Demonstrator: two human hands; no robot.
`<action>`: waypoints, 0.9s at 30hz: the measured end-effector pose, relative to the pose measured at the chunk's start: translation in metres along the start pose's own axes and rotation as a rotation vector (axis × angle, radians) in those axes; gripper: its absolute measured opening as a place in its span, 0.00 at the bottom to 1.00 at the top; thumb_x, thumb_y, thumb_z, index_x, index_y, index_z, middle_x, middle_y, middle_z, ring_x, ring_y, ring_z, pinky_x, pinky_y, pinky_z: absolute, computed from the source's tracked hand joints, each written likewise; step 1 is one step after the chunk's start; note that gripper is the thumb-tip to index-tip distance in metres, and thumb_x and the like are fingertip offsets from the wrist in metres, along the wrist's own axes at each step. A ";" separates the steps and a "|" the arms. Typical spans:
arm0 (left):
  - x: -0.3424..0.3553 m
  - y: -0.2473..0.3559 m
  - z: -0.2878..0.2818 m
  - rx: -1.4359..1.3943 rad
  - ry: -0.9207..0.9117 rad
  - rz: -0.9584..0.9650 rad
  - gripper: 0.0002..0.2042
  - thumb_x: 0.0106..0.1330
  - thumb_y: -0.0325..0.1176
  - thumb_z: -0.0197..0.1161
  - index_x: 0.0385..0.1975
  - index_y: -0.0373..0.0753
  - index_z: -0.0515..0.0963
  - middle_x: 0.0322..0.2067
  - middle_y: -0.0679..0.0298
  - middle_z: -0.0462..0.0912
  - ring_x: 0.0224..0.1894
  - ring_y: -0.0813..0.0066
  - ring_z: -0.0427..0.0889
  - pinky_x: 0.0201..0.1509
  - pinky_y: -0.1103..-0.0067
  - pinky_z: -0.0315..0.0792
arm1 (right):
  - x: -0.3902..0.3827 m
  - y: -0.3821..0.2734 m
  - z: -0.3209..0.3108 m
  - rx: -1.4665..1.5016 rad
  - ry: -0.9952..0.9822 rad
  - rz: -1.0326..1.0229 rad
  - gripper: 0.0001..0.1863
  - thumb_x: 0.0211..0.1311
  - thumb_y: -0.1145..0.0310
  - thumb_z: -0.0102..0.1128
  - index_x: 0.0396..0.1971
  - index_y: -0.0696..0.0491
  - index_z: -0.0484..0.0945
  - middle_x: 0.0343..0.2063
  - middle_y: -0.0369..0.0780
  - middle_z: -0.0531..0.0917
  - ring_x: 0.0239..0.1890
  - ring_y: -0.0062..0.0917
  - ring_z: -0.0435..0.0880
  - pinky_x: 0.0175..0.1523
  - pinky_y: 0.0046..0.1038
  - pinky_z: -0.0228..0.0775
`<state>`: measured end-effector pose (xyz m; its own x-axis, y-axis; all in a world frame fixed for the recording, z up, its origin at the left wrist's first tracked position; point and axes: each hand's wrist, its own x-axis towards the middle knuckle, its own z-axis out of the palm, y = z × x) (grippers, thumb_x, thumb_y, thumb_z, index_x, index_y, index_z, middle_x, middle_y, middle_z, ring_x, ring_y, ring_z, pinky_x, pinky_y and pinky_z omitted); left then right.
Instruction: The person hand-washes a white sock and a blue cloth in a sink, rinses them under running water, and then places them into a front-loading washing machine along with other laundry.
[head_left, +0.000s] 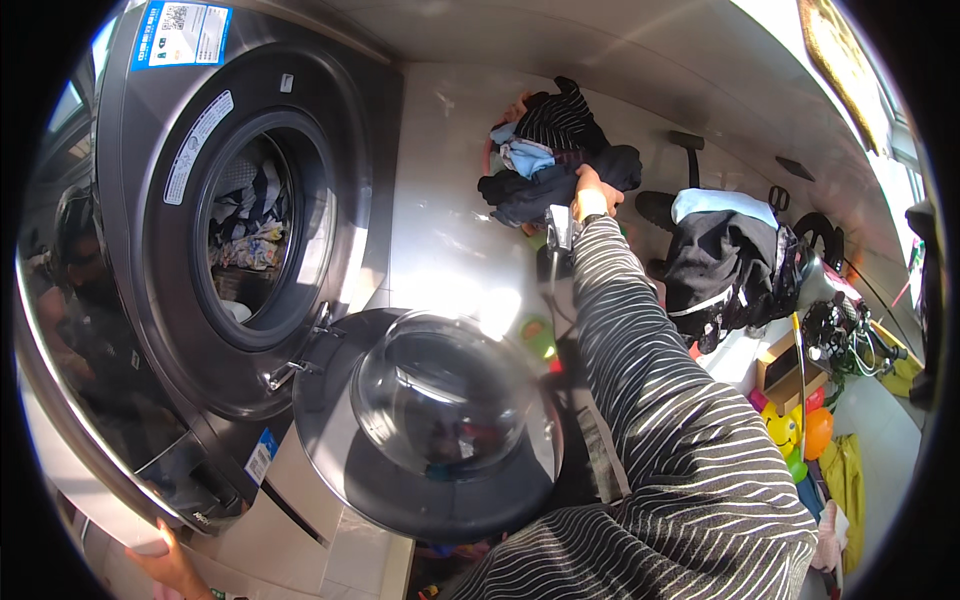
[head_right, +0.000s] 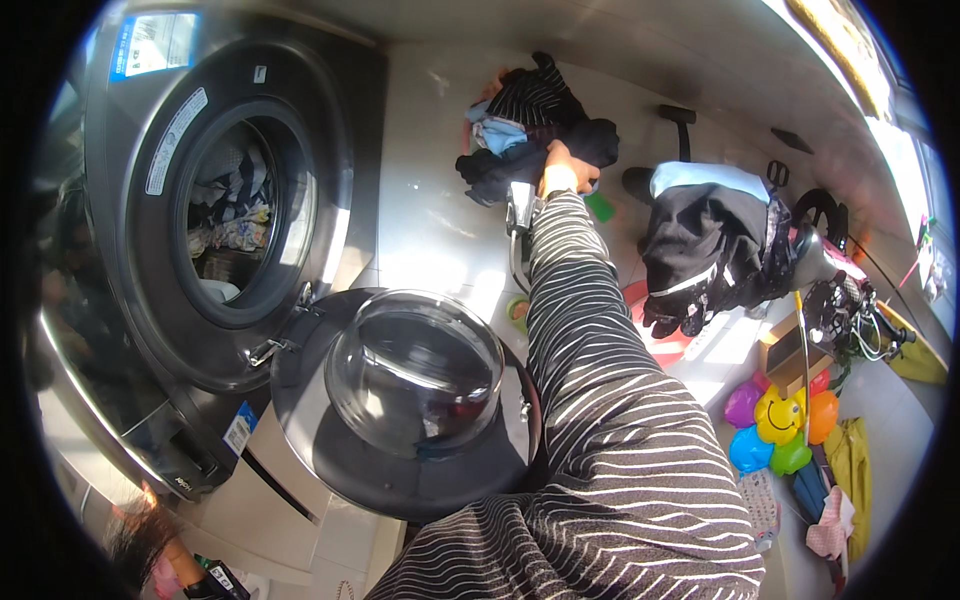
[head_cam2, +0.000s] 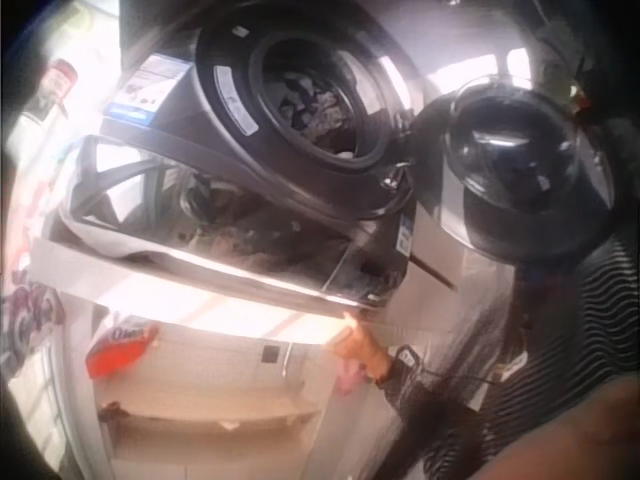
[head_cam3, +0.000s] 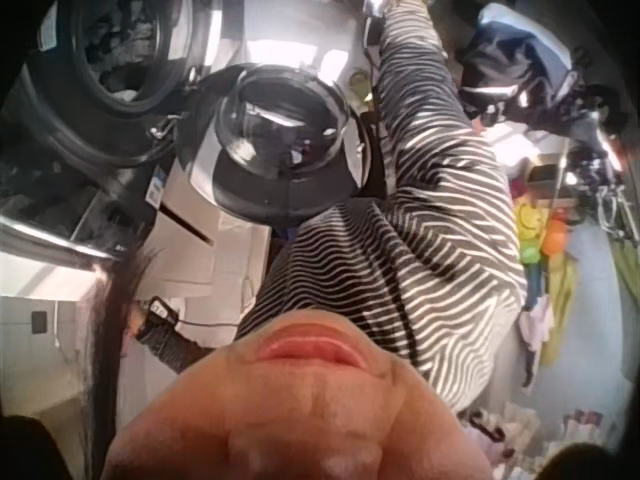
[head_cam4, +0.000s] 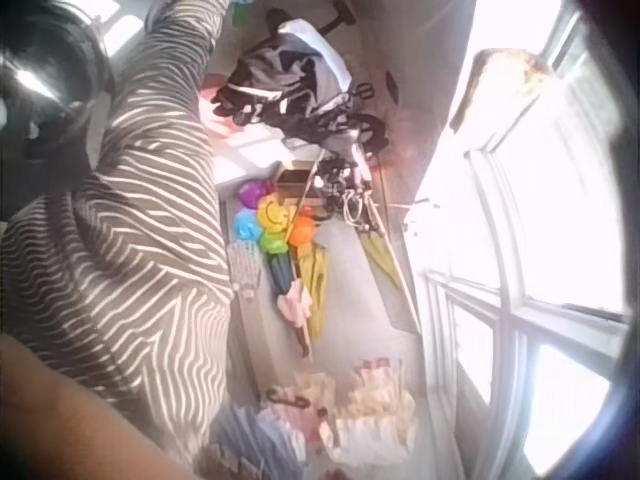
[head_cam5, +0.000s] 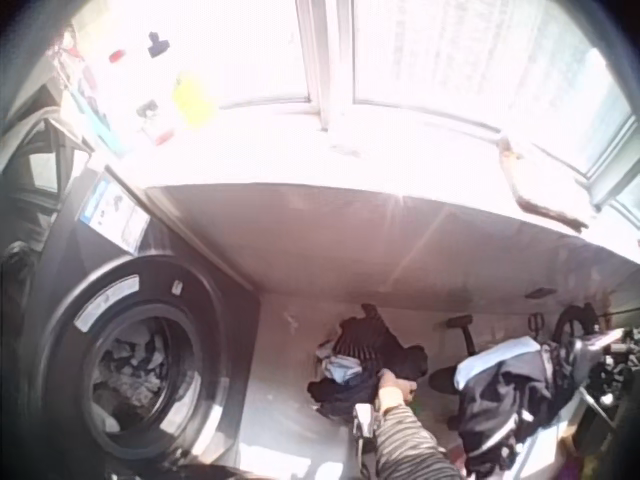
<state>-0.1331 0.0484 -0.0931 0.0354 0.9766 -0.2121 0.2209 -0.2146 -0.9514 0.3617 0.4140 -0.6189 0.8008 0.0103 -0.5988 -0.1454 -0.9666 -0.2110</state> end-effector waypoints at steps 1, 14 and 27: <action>-0.003 0.002 0.000 -0.282 -0.126 -0.334 0.30 0.47 0.41 0.70 0.43 0.27 0.65 0.37 0.49 0.74 0.34 0.54 0.75 0.41 0.68 0.71 | 0.010 0.002 -0.006 0.017 -0.021 0.007 0.43 0.36 0.58 0.67 0.53 0.59 0.58 0.50 0.54 0.67 0.48 0.43 0.73 0.54 0.35 0.65; 0.001 0.010 -0.017 -0.919 -0.305 -0.971 0.30 0.52 0.36 0.67 0.51 0.29 0.61 0.44 0.50 0.71 0.45 0.60 0.73 0.49 0.73 0.68 | -0.039 0.064 -0.147 0.211 -0.663 -1.200 0.28 0.40 0.82 0.56 0.49 0.60 0.68 0.40 0.42 0.77 0.40 0.28 0.77 0.46 0.24 0.68; -0.007 0.017 -0.016 -0.896 -0.305 -1.012 0.33 0.50 0.39 0.68 0.52 0.29 0.60 0.42 0.48 0.73 0.44 0.60 0.74 0.47 0.74 0.68 | -0.082 0.052 -0.160 -0.091 -0.701 -1.105 0.32 0.33 0.74 0.67 0.46 0.57 0.69 0.41 0.41 0.77 0.45 0.29 0.76 0.50 0.23 0.66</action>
<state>-0.1139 0.0381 -0.1041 -0.7007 0.6344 0.3264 0.5706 0.7729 -0.2774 0.3818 0.3219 -0.4570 -0.0035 0.9066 -0.4219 0.4501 -0.3754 -0.8103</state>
